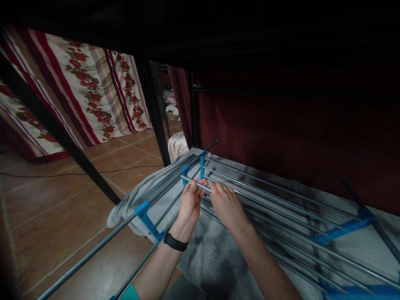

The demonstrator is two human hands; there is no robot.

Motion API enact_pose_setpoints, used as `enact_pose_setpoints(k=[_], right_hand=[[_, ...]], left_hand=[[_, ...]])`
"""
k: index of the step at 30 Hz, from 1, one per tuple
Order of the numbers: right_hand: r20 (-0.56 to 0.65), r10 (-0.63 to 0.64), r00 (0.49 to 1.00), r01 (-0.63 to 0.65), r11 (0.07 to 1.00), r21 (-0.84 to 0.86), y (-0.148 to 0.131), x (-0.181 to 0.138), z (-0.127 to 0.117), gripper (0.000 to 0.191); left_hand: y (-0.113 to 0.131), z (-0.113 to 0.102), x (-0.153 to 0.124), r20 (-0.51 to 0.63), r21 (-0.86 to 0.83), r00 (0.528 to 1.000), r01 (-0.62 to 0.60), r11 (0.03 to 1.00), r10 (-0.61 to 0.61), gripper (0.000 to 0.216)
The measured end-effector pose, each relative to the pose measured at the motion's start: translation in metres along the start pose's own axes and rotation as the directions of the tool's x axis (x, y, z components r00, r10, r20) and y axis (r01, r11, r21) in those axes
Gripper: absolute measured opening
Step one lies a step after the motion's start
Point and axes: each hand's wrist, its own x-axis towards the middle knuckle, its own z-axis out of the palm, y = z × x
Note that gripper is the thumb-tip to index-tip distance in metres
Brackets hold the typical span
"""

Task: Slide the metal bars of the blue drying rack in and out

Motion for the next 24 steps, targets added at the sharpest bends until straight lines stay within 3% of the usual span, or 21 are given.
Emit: enact_pose_setpoints(k=[3, 5, 7, 9, 11, 13, 15, 17, 21, 24], right_hand=[[0.135, 0.000, 0.991, 0.006, 0.999, -0.043, -0.004, 0.015, 0.001, 0.053], [0.167, -0.005, 0.986, 0.017, 0.997, -0.069, -0.004, 0.018, 0.001, 0.057], [0.177, -0.013, 0.984, 0.030, 0.995, -0.090, -0.003, 0.018, 0.001, 0.059], [0.179, -0.019, 0.984, 0.038, 0.994, -0.105, -0.003, 0.016, 0.001, 0.061], [0.187, -0.022, 0.982, 0.043, 0.993, -0.108, -0.003, 0.016, 0.000, 0.063], [0.194, -0.019, 0.981, 0.041, 0.993, -0.107, -0.002, 0.016, -0.002, 0.064], [0.186, -0.012, 0.982, 0.033, 0.993, -0.112, -0.001, 0.018, -0.004, 0.066], [0.169, -0.011, 0.985, 0.031, 0.993, -0.116, 0.001, 0.020, -0.007, 0.068], [0.166, -0.015, 0.986, 0.035, 0.993, -0.116, 0.005, 0.024, -0.010, 0.069], [0.171, -0.009, 0.985, 0.030, 0.993, -0.117, 0.006, 0.025, -0.009, 0.068]], left_hand=[[0.002, -0.013, 0.001, 0.111, 0.218, 0.994, -0.010, 0.976, -0.014, 0.026], [0.008, -0.022, -0.002, 0.216, 0.462, 0.976, -0.128, 0.878, 0.028, 0.025], [0.019, -0.028, -0.005, 0.289, 0.658, 0.937, -0.342, 0.671, 0.194, 0.021], [0.031, -0.031, -0.006, 0.336, 0.781, 0.852, -0.491, 0.387, 0.402, 0.012], [0.043, -0.028, -0.002, 0.392, 0.857, 0.767, -0.505, 0.101, 0.508, 0.018], [0.052, -0.023, 0.007, 0.444, 0.889, 0.737, -0.433, -0.147, 0.510, 0.038], [0.057, -0.017, 0.017, 0.445, 0.892, 0.762, -0.326, -0.314, 0.471, 0.048], [0.060, -0.010, 0.026, 0.403, 0.885, 0.808, -0.225, -0.407, 0.430, 0.048], [0.067, -0.003, 0.033, 0.315, 0.864, 0.875, -0.105, -0.492, 0.366, 0.039], [0.071, -0.001, 0.034, 0.297, 0.847, 0.887, -0.073, -0.527, 0.354, 0.043]])
